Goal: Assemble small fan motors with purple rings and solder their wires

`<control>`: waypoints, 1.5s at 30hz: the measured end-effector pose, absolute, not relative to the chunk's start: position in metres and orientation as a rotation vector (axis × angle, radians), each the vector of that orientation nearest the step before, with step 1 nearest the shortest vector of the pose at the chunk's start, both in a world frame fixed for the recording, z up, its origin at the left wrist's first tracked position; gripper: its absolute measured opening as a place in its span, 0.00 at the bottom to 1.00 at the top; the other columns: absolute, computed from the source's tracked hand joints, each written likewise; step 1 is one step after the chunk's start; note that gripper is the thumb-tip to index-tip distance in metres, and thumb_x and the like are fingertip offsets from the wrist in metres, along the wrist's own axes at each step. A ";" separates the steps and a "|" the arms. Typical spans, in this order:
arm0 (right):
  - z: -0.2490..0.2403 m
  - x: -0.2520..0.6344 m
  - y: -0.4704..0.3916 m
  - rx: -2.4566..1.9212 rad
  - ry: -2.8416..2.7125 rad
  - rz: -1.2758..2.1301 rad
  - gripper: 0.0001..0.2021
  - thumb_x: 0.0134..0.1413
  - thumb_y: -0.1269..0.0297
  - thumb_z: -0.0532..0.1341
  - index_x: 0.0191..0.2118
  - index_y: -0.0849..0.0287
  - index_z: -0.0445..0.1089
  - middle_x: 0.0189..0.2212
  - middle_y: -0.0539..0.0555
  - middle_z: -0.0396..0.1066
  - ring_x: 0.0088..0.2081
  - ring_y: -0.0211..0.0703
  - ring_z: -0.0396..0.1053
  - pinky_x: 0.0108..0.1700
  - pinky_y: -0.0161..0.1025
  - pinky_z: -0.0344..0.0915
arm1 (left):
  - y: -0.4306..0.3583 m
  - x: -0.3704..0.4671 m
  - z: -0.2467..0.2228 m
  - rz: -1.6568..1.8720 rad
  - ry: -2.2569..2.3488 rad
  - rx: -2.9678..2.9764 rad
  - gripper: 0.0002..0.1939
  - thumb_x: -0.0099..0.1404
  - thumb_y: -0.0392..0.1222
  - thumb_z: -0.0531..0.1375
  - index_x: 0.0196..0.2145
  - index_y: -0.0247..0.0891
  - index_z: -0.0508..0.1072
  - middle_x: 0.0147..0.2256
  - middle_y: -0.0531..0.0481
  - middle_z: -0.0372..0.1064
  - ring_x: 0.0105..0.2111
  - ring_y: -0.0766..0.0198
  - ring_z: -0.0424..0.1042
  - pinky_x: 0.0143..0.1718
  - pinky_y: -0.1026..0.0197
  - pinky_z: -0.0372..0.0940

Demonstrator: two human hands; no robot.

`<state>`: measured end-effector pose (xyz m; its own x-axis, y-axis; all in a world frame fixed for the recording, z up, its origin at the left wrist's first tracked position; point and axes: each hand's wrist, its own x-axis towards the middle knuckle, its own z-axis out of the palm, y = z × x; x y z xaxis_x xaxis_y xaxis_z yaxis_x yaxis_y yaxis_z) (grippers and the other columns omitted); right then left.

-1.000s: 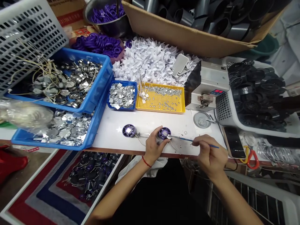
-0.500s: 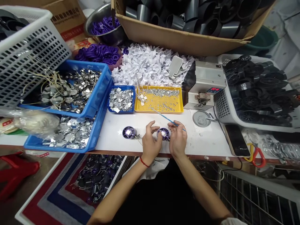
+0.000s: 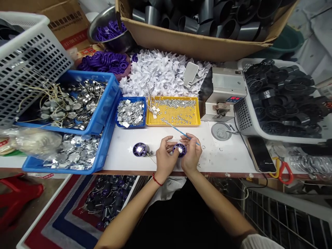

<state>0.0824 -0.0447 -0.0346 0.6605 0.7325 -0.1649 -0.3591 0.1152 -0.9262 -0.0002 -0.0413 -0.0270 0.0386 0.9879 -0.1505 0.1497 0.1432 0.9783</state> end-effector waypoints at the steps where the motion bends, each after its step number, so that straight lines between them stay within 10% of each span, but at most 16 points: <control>1: -0.036 0.081 -0.044 -1.213 -0.379 0.817 0.16 0.60 0.52 0.55 0.38 0.60 0.70 0.32 0.53 0.75 0.31 0.37 0.71 0.36 0.37 0.67 | -0.042 -0.001 -0.028 1.002 1.334 1.230 0.22 0.57 0.33 0.60 0.50 0.37 0.66 0.39 0.45 0.77 0.40 0.61 0.78 0.45 0.56 0.73; 7: -0.036 0.087 -0.050 -1.281 -0.595 0.643 0.16 0.65 0.55 0.51 0.39 0.60 0.72 0.31 0.55 0.76 0.31 0.41 0.73 0.36 0.42 0.70 | -0.040 -0.004 -0.030 1.000 1.354 1.386 0.23 0.59 0.39 0.63 0.52 0.38 0.66 0.40 0.45 0.76 0.40 0.60 0.77 0.46 0.54 0.73; 14: -0.015 0.219 -0.084 -1.473 -1.184 -0.372 0.15 0.65 0.60 0.51 0.33 0.57 0.71 0.25 0.54 0.72 0.29 0.45 0.72 0.30 0.43 0.68 | -0.020 0.000 -0.032 1.022 1.388 1.522 0.22 0.59 0.41 0.62 0.51 0.37 0.66 0.39 0.46 0.76 0.40 0.59 0.77 0.47 0.51 0.72; 24: -0.010 0.270 -0.050 -1.780 -1.509 -0.182 0.16 0.65 0.62 0.49 0.28 0.58 0.67 0.23 0.54 0.71 0.28 0.42 0.70 0.33 0.38 0.65 | -0.036 -0.014 -0.014 0.969 1.339 1.908 0.31 0.59 0.49 0.65 0.57 0.40 0.62 0.53 0.41 0.67 0.55 0.50 0.67 0.55 0.45 0.65; 45: -0.007 0.266 -0.055 -1.820 -0.978 -0.214 0.20 0.62 0.51 0.54 0.30 0.62 0.73 0.19 0.54 0.74 0.22 0.41 0.73 0.31 0.37 0.68 | -0.038 -0.008 -0.063 1.174 1.204 1.943 0.27 0.62 0.42 0.64 0.58 0.40 0.62 0.52 0.41 0.68 0.53 0.53 0.69 0.54 0.48 0.67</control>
<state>0.2665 -0.0547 -0.0073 0.6550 0.5224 0.5460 0.7028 -0.1556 -0.6942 -0.0083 -0.0382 -0.0631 0.2119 0.8995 0.3822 0.4050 -0.4367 0.8033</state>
